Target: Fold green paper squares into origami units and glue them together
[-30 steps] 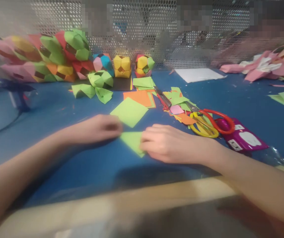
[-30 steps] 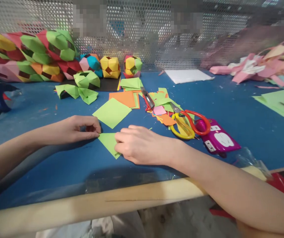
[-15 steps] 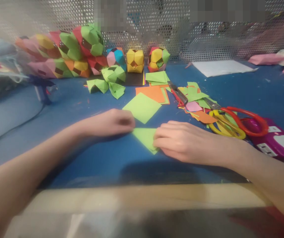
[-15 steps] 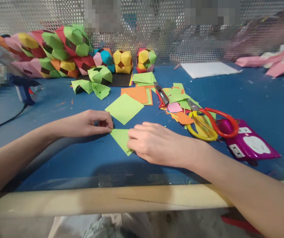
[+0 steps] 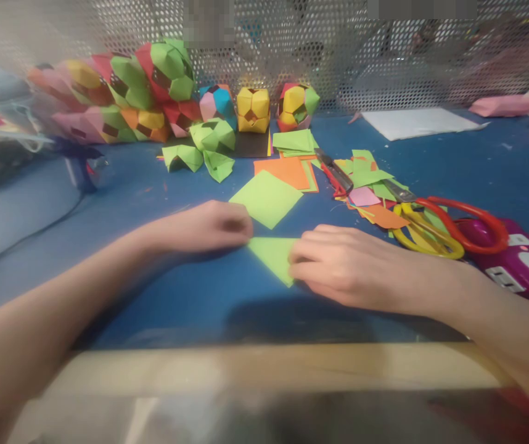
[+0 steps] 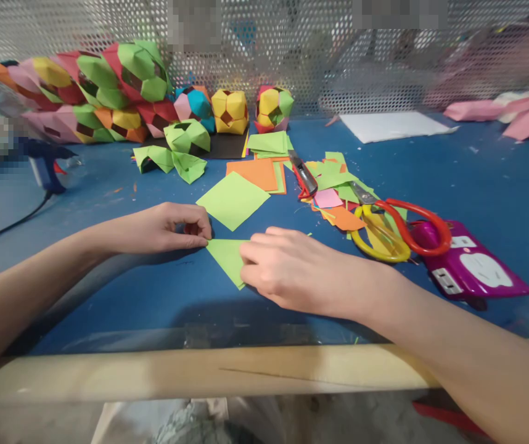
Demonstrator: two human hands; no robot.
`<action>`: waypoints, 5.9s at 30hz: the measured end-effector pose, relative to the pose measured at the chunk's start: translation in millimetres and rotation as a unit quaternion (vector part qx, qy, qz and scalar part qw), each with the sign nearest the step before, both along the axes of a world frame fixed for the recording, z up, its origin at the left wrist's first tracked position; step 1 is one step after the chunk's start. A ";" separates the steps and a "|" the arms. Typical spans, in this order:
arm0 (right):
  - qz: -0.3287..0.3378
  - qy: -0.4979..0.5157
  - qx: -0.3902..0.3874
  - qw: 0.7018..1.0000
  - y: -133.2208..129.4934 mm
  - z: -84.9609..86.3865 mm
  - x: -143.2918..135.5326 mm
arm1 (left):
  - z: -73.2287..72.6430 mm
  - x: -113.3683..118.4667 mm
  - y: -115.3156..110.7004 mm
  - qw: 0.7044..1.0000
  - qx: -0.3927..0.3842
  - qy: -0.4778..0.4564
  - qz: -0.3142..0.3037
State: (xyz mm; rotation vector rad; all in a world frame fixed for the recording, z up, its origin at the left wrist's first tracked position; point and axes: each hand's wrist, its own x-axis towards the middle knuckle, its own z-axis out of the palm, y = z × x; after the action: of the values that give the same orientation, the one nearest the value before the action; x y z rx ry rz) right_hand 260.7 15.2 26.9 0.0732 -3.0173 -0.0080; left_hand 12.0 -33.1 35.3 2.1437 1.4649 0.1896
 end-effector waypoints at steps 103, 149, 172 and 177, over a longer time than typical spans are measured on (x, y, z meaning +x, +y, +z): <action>-0.225 -0.064 0.080 0.969 -6.2 -5.3 13.9 | -6.3 80.5 -50.5 0.952 0.147 0.266 -0.027; -0.239 0.090 0.123 0.959 1.0 -2.2 -1.6 | 6.8 58.6 -36.9 0.949 0.170 0.264 0.025; -0.340 0.073 -0.238 0.907 -5.9 18.8 -68.2 | 30.0 -18.8 -102.0 0.962 0.187 0.140 0.140; -0.315 0.102 -0.250 0.910 -17.9 5.1 -122.2 | 14.8 -10.1 -141.0 0.958 0.208 0.123 0.157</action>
State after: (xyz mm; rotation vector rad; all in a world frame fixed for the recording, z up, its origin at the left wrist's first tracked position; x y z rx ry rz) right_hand 138.5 -2.7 32.0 -0.8779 -2.5943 0.6423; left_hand 1.9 -174.1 50.1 2.3034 2.0656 0.3864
